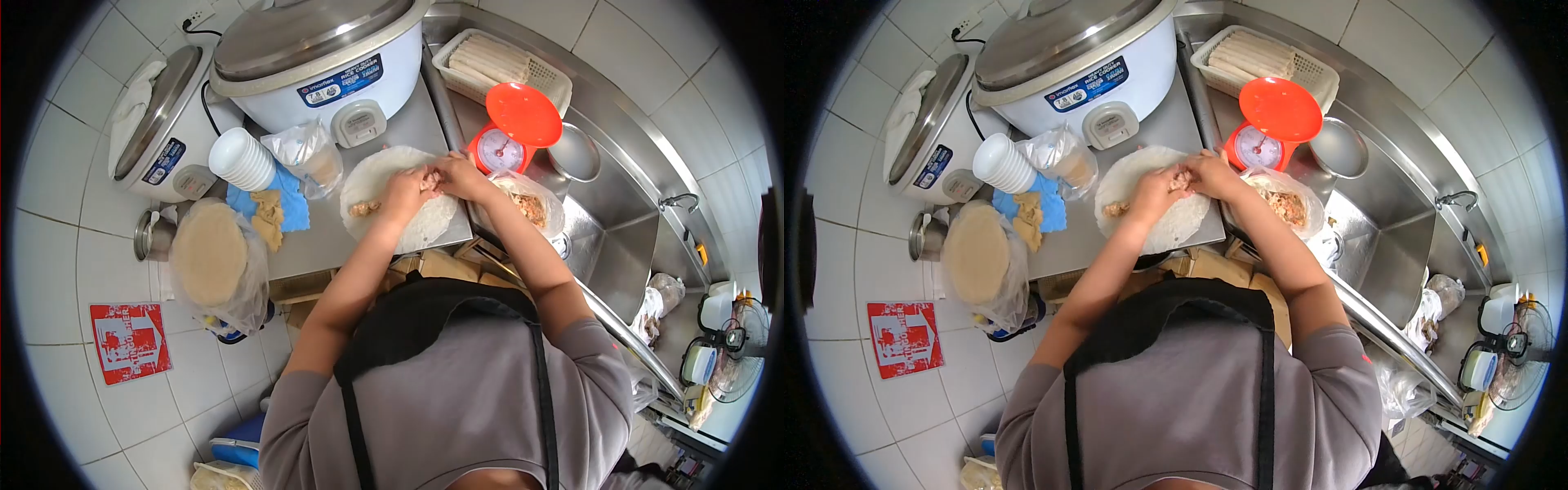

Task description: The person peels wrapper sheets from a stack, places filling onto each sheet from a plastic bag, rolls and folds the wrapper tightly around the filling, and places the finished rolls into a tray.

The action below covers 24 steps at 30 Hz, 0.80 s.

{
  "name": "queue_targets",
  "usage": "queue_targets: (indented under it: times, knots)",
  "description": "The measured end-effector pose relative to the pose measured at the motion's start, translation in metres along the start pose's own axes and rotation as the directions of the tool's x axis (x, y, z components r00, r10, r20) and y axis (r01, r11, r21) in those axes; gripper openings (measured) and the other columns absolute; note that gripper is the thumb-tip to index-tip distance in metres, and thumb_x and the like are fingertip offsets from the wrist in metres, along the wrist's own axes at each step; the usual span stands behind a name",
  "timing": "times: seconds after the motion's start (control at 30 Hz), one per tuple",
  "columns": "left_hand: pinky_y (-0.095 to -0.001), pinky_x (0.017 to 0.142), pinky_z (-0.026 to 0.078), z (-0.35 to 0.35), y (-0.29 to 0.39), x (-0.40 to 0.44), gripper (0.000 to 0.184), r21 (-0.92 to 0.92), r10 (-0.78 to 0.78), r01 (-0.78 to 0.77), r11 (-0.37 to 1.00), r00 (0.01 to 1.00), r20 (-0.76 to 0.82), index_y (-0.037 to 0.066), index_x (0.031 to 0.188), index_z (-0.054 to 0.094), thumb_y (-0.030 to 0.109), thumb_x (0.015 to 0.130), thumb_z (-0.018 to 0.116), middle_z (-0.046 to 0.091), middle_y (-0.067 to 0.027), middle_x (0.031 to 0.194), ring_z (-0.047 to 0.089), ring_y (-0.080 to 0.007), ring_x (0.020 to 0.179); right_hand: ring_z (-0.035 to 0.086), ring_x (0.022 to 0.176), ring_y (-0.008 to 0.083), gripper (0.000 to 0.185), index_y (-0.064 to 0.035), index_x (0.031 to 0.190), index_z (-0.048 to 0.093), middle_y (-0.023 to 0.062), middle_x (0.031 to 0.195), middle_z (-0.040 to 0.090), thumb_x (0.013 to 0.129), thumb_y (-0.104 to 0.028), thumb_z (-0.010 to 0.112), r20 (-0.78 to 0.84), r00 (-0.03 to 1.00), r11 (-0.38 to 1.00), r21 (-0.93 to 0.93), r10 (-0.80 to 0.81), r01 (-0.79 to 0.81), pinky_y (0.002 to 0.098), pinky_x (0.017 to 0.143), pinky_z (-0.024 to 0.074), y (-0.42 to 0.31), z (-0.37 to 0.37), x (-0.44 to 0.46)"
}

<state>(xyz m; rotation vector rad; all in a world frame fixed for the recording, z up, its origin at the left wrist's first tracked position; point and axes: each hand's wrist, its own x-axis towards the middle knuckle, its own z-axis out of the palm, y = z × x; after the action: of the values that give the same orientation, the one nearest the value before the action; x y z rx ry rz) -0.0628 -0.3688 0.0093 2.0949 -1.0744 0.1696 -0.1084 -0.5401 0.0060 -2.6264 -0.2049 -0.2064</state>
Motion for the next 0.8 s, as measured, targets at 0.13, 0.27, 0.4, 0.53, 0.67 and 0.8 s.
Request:
queue_targets:
  times: [0.13, 0.27, 0.4, 0.53, 0.67, 0.8]
  knots:
    - [-0.0389, 0.068, 0.046, 0.002, -0.004, 0.002, 0.022, -0.028, 0.051, -0.050, 0.998, 0.997, 0.065, 0.006, 0.084, 0.068, 0.019, 0.066, 0.074, 0.061, -0.0116, 0.076, 0.059, -0.0308, 0.072, 0.049, 0.102, 0.0218, 0.019, -0.0159, 0.080, 0.069, -0.0002, 0.087, 0.063, 0.063, -0.022, 0.073, 0.068, 0.997, 1.000, -0.023, 0.021, -0.019, 0.0536, 0.100, 0.0224, 0.015, 0.002, 0.009]
    - [-0.0388, 0.067, 0.046, 0.013, -0.014, 0.005, 0.017, 0.035, 0.080, -0.083, 0.996, 0.995, 0.060, 0.007, 0.080, 0.068, 0.017, 0.067, 0.072, 0.060, -0.0112, 0.074, 0.058, -0.0310, 0.072, 0.049, 0.104, 0.0216, 0.018, -0.0172, 0.080, 0.071, -0.0004, 0.088, 0.065, 0.064, -0.022, 0.072, 0.119, 0.993, 0.992, -0.129, 0.001, 0.015, 0.0555, 0.102, 0.0194, 0.013, -0.002, 0.013]
    - [-0.0382, 0.070, 0.047, 0.012, -0.013, -0.001, 0.016, -0.086, -0.013, 0.020, 0.996, 0.997, 0.075, 0.006, 0.083, 0.068, 0.014, 0.069, 0.071, 0.062, -0.0124, 0.078, 0.059, -0.0316, 0.076, 0.048, 0.105, 0.0200, 0.019, -0.0206, 0.085, 0.072, -0.0018, 0.086, 0.065, 0.066, -0.022, 0.070, 0.144, 0.990, 0.997, -0.076, 0.011, 0.000, 0.0566, 0.103, 0.0157, 0.008, -0.012, 0.014]
    - [-0.0380, 0.072, 0.047, 0.000, -0.016, -0.014, 0.022, -0.083, -0.069, 0.069, 0.994, 0.998, 0.008, 0.005, 0.090, 0.067, 0.012, 0.070, 0.070, 0.062, -0.0137, 0.082, 0.060, -0.0316, 0.080, 0.046, 0.107, 0.0188, 0.023, -0.0225, 0.091, 0.072, -0.0026, 0.089, 0.065, 0.068, -0.025, 0.070, 0.199, 0.980, 0.994, -0.110, 0.022, 0.000, 0.0567, 0.104, 0.0129, 0.006, -0.011, 0.019]
    - [-0.0384, 0.071, 0.046, -0.020, -0.010, -0.012, 0.024, -0.028, -0.088, 0.091, 0.995, 0.990, 0.112, 0.004, 0.092, 0.066, 0.012, 0.070, 0.070, 0.062, -0.0135, 0.081, 0.059, -0.0313, 0.079, 0.046, 0.107, 0.0187, 0.026, -0.0236, 0.093, 0.071, -0.0037, 0.095, 0.064, 0.067, -0.027, 0.070, 0.214, 0.977, 0.963, -0.264, 0.003, 0.055, 0.0561, 0.105, 0.0132, 0.000, -0.004, 0.019]
    - [-0.0387, 0.070, 0.046, -0.019, -0.010, -0.011, 0.021, -0.041, -0.090, 0.098, 0.994, 0.982, 0.165, 0.004, 0.090, 0.067, 0.012, 0.071, 0.069, 0.061, -0.0127, 0.080, 0.059, -0.0310, 0.077, 0.046, 0.106, 0.0187, 0.026, -0.0254, 0.091, 0.071, -0.0045, 0.094, 0.062, 0.065, -0.028, 0.071, 0.199, 0.980, 0.965, -0.252, -0.026, 0.077, 0.0559, 0.105, 0.0160, -0.017, -0.016, 0.017]
